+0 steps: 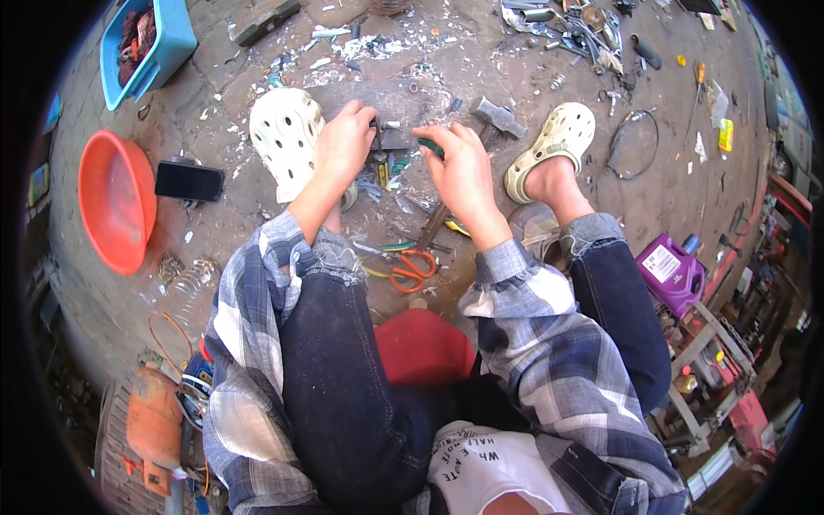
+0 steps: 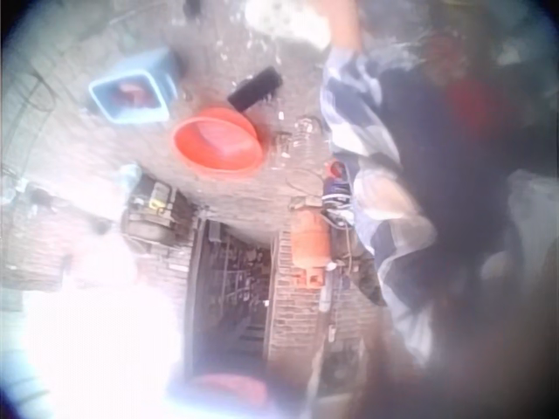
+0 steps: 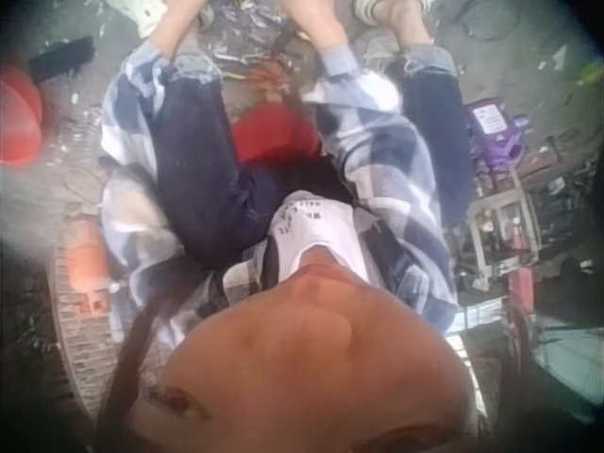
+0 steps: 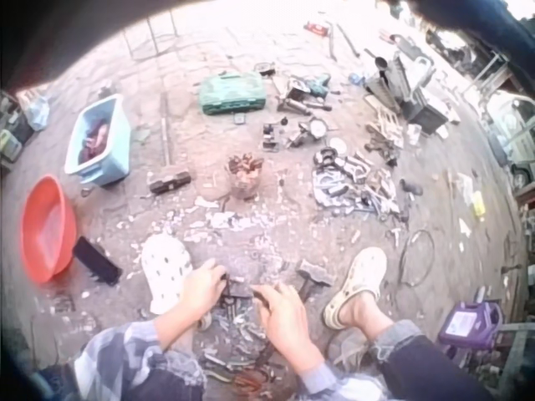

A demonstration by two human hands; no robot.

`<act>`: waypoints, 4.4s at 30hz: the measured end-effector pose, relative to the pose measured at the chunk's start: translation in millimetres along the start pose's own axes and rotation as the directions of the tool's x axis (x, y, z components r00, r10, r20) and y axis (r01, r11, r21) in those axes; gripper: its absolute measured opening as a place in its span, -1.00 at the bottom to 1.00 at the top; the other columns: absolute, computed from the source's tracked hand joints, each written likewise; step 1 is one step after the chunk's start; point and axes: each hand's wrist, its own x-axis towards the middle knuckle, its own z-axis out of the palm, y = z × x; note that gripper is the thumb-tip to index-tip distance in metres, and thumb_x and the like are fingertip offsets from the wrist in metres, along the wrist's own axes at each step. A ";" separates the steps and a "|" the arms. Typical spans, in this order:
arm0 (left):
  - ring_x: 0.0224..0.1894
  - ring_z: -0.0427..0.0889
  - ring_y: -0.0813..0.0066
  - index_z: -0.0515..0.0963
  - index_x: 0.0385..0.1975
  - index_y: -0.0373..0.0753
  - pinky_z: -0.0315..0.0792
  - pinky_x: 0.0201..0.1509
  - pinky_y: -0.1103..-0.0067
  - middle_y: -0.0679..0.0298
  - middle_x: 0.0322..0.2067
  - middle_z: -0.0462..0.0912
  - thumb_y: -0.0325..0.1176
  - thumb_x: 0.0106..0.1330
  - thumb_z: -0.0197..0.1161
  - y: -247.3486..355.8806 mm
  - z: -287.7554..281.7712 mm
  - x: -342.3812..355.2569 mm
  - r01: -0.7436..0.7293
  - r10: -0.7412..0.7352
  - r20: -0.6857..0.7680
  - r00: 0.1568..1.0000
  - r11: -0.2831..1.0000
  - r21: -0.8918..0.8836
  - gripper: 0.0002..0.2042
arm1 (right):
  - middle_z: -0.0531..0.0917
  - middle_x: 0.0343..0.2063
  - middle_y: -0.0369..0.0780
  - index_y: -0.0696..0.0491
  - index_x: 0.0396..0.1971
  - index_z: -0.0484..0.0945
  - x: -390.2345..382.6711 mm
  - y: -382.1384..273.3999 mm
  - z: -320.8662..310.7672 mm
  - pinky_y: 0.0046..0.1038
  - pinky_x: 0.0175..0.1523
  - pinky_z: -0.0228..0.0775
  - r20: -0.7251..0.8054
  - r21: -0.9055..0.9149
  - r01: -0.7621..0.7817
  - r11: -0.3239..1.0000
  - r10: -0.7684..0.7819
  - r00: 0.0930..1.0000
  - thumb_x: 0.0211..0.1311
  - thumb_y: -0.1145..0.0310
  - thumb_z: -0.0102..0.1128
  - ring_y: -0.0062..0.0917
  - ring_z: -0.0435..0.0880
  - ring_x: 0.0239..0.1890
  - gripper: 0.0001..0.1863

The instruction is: The person sits on the floor and uses a hammer and screwdriver to shape a small metal piece. They then use scissors to trim a wire and continue hammering the metal piece on a flat surface.

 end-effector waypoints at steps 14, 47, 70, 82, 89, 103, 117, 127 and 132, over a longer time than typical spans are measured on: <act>-0.28 0.58 0.03 0.49 -0.32 -0.24 0.47 -0.24 0.26 0.13 -0.31 0.48 -0.49 0.08 0.24 -0.9 -0.9 1.1 -0.046 0.047 -0.010 0.999 0.998 0.032 -0.84 | 0.59 -0.48 -0.40 0.11 -0.17 0.66 -8.9 38.2 25.6 -0.62 -0.41 0.29 0.293 0.677 -0.580 0.453 0.557 0.777 0.21 0.33 0.26 -0.72 0.43 -0.50 -0.76; -0.33 0.61 0.11 0.60 -0.34 -0.20 0.50 -0.27 0.31 0.16 -0.38 0.52 -0.40 0.13 0.26 -3.8 3.1 -0.3 -0.048 0.051 -0.034 0.998 0.996 0.081 -0.88 | 0.59 -0.45 -0.15 0.01 -0.22 0.62 -6.4 -1.8 19.2 -0.28 -0.18 0.41 -0.148 -0.028 0.037 0.999 -0.041 0.988 0.09 0.42 0.26 -0.24 0.55 -0.30 -0.79; -0.41 0.59 0.05 0.47 -0.54 -0.28 0.47 -0.35 0.26 0.12 -0.42 0.48 -0.49 0.07 0.15 -7.3 11.7 3.9 -0.166 0.173 -0.044 0.984 0.978 0.124 -0.98 | 0.65 -0.54 -0.01 0.12 -0.33 0.56 27.9 -37.8 21.1 -0.21 -0.25 0.50 0.061 -0.277 -0.122 0.953 0.144 0.988 0.14 0.34 0.22 -0.14 0.68 -0.37 -0.82; -0.37 0.59 0.06 0.48 -0.56 -0.28 0.47 -0.31 0.27 0.13 -0.43 0.49 -0.46 0.09 0.19 -10.0 14.1 4.1 -0.193 0.200 -0.060 0.978 0.975 0.111 -0.94 | 0.65 -0.53 -0.08 0.10 -0.36 0.49 12.9 -20.5 16.7 -0.21 -0.30 0.52 0.052 -0.267 0.112 0.957 -0.102 0.993 0.15 0.40 0.12 -0.16 0.68 -0.41 -0.89; -0.36 0.59 0.07 0.49 -0.54 -0.27 0.47 -0.30 0.28 0.13 -0.43 0.49 -0.45 0.06 0.19 -16.5 11.7 3.9 -0.175 0.182 -0.036 0.983 0.975 0.135 -0.95 | 0.66 -0.53 -0.02 0.14 -0.40 0.51 20.6 -45.0 30.8 -0.21 -0.31 0.55 0.030 -0.294 -0.066 0.953 0.078 0.996 0.17 0.43 0.02 -0.15 0.71 -0.41 -0.89; -0.28 0.60 0.08 0.48 -0.32 -0.23 0.47 -0.25 0.29 0.17 -0.32 0.48 -0.36 0.07 0.34 1.5 -2.4 -3.7 -0.015 0.013 0.024 1.000 0.996 0.086 -0.78 | 0.69 -0.39 -0.08 0.07 -0.26 0.64 6.3 12.3 13.9 -0.38 -0.19 0.49 -0.188 0.224 -0.264 0.938 0.307 0.933 0.14 0.31 0.26 -0.28 0.71 -0.31 -0.79; -0.25 0.63 0.42 0.48 -0.12 -0.37 0.50 -0.17 0.56 0.15 -0.25 0.66 -0.46 0.33 0.16 -6.1 -2.4 15.8 0.237 -0.354 0.039 0.934 0.534 -0.812 -0.81 | 0.63 -0.31 -0.24 0.11 0.00 0.52 -0.7 33.0 32.5 -0.56 -0.11 0.41 -0.168 0.477 -0.278 0.834 0.397 0.902 0.26 0.40 0.13 -0.65 0.58 -0.28 -0.69; -0.17 0.66 0.45 0.48 -0.01 -0.39 0.54 -0.09 0.60 0.08 -0.14 0.66 -0.42 0.40 0.09 -11.4 -22.9 -10.1 0.257 -0.193 0.228 0.954 0.139 -0.956 -0.75 | 0.54 0.01 -0.02 0.16 0.13 0.36 -16.4 68.5 35.4 -0.34 0.19 0.29 -0.294 0.234 -0.284 0.930 0.346 0.891 0.24 0.46 0.05 -0.24 0.52 0.08 -0.57; -0.16 0.66 0.44 0.48 -0.02 -0.39 0.56 -0.12 0.62 0.05 -0.14 0.66 -0.46 0.35 0.16 -11.9 -22.0 -11.5 0.241 -0.165 0.221 0.961 0.114 -0.964 -0.75 | 0.52 0.00 -0.01 0.14 0.13 0.34 -26.3 79.1 44.0 -0.25 0.16 0.29 -0.261 0.118 -0.285 0.951 0.306 0.916 0.17 0.48 0.11 -0.12 0.48 0.07 -0.52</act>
